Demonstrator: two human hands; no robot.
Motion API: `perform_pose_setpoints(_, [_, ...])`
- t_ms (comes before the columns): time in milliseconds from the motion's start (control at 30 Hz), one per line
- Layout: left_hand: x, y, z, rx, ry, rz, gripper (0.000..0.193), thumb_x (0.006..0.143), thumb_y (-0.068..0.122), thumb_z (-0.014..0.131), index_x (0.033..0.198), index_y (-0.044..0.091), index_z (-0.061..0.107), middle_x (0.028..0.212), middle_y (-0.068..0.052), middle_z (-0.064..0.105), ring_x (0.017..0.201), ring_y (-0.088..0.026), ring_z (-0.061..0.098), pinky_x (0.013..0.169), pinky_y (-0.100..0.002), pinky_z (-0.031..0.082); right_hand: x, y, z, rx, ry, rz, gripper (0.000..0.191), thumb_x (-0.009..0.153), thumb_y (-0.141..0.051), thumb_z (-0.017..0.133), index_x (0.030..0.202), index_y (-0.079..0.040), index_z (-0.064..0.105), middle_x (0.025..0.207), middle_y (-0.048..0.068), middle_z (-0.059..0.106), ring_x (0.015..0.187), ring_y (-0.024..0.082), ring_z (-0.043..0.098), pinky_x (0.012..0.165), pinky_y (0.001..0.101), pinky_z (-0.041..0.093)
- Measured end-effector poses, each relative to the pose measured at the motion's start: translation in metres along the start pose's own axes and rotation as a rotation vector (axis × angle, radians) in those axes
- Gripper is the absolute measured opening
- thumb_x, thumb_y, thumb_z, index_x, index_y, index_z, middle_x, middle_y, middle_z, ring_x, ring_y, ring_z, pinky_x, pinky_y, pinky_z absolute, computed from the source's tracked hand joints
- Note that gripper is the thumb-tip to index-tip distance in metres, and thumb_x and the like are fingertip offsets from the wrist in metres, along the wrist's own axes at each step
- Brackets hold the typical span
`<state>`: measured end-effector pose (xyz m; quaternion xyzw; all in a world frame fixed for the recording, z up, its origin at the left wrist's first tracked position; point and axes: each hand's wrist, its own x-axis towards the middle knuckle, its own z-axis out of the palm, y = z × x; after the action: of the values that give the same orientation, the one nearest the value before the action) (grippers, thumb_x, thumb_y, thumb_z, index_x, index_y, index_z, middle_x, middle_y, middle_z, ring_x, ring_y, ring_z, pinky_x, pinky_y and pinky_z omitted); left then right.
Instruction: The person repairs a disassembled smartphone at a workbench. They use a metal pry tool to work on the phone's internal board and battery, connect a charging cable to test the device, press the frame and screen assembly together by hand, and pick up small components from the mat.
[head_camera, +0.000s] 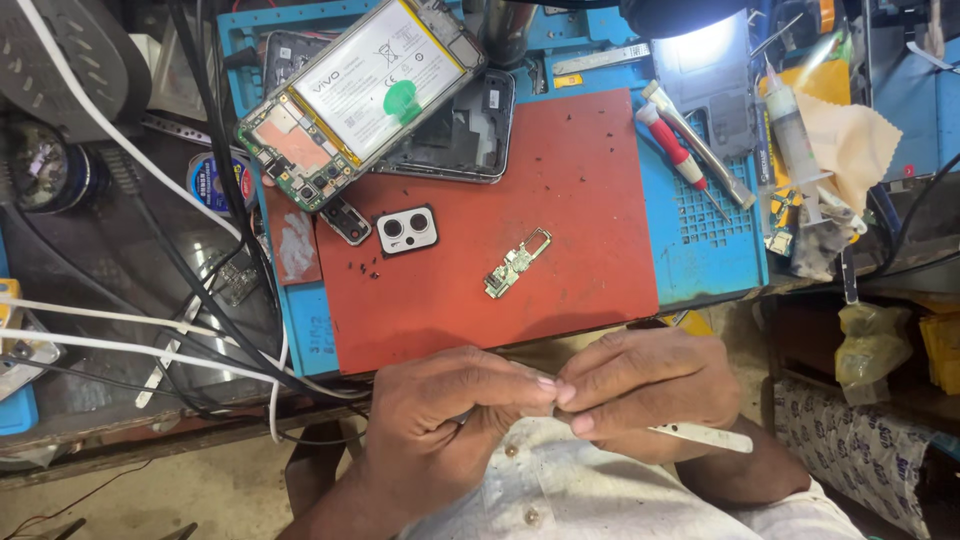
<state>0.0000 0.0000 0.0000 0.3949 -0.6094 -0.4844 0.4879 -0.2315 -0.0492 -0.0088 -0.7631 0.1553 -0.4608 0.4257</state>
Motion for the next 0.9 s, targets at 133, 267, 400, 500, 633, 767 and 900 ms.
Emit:
perform_pose_setpoints(133, [-0.008, 0.001, -0.01, 0.118, 0.101, -0.005, 0.013, 0.095, 0.003, 0.07, 0.105, 0.008, 0.076, 0.089, -0.002, 0.075, 0.076, -0.015, 0.076, 0.068, -0.026, 0.061, -0.013, -0.006, -0.007, 0.145, 0.095, 0.095, 0.013, 0.08, 0.0, 0.083, 0.09, -0.003, 0.075, 0.095, 0.011, 0.076, 0.086, 0.025, 0.08, 0.075, 0.0353, 0.069])
perform_pose_setpoints(267, [-0.002, 0.007, -0.008, 0.377, -0.085, -0.036, 0.025, 0.091, 0.015, 0.073, 0.115, 0.012, 0.081, 0.08, -0.001, 0.071, 0.074, -0.017, 0.068, 0.07, -0.036, 0.056, -0.008, -0.008, -0.009, -0.198, 0.272, 0.318, 0.01, 0.085, 0.003, 0.078, 0.093, -0.002, 0.074, 0.1, 0.013, 0.077, 0.088, 0.021, 0.078, 0.076, 0.0309, 0.067])
perform_pose_setpoints(400, [0.017, 0.01, -0.001, 0.579, -0.188, 0.328, 0.034, 0.09, 0.018, 0.073, 0.121, 0.006, 0.067, 0.107, -0.008, 0.071, 0.103, -0.027, 0.066, 0.091, -0.045, 0.052, 0.008, -0.008, 0.004, -0.445, 0.298, 0.527, 0.012, 0.085, 0.003, 0.078, 0.095, -0.002, 0.075, 0.1, 0.013, 0.077, 0.087, 0.017, 0.077, 0.076, 0.026, 0.061])
perform_pose_setpoints(500, [0.029, 0.009, -0.008, 0.727, 0.031, 0.199, 0.037, 0.094, 0.015, 0.075, 0.129, 0.009, 0.062, 0.11, -0.009, 0.07, 0.106, -0.028, 0.064, 0.094, -0.043, 0.052, 0.022, -0.008, 0.011, -0.478, 0.251, 0.512, 0.012, 0.084, 0.002, 0.079, 0.093, -0.003, 0.074, 0.099, 0.012, 0.077, 0.085, 0.016, 0.077, 0.073, 0.0249, 0.06])
perform_pose_setpoints(633, [0.037, 0.001, -0.008, 0.759, 0.101, 0.123, 0.056, 0.094, 0.014, 0.079, 0.142, 0.007, 0.053, 0.098, -0.008, 0.068, 0.098, -0.027, 0.064, 0.087, -0.041, 0.051, 0.031, -0.011, 0.015, -0.53, 0.205, 0.429, 0.013, 0.084, 0.001, 0.08, 0.093, -0.004, 0.072, 0.099, 0.01, 0.077, 0.089, 0.017, 0.077, 0.076, 0.0263, 0.06])
perform_pose_setpoints(767, [0.032, -0.002, -0.008, 0.742, 0.117, 0.117, 0.057, 0.094, 0.013, 0.08, 0.143, 0.009, 0.051, 0.1, -0.005, 0.071, 0.097, -0.025, 0.064, 0.087, -0.04, 0.052, 0.031, -0.011, 0.016, -0.566, 0.213, 0.432, 0.013, 0.083, 0.003, 0.079, 0.093, -0.004, 0.072, 0.097, 0.009, 0.077, 0.086, 0.018, 0.077, 0.074, 0.0256, 0.06])
perform_pose_setpoints(900, [0.032, 0.003, -0.007, 0.742, 0.122, 0.115, 0.056, 0.093, 0.013, 0.08, 0.141, 0.009, 0.052, 0.1, -0.006, 0.07, 0.096, -0.026, 0.064, 0.087, -0.04, 0.052, 0.03, -0.017, 0.019, -0.552, 0.286, 0.461, 0.013, 0.09, 0.005, 0.076, 0.099, -0.002, 0.072, 0.103, 0.01, 0.077, 0.093, 0.017, 0.077, 0.082, 0.0266, 0.061])
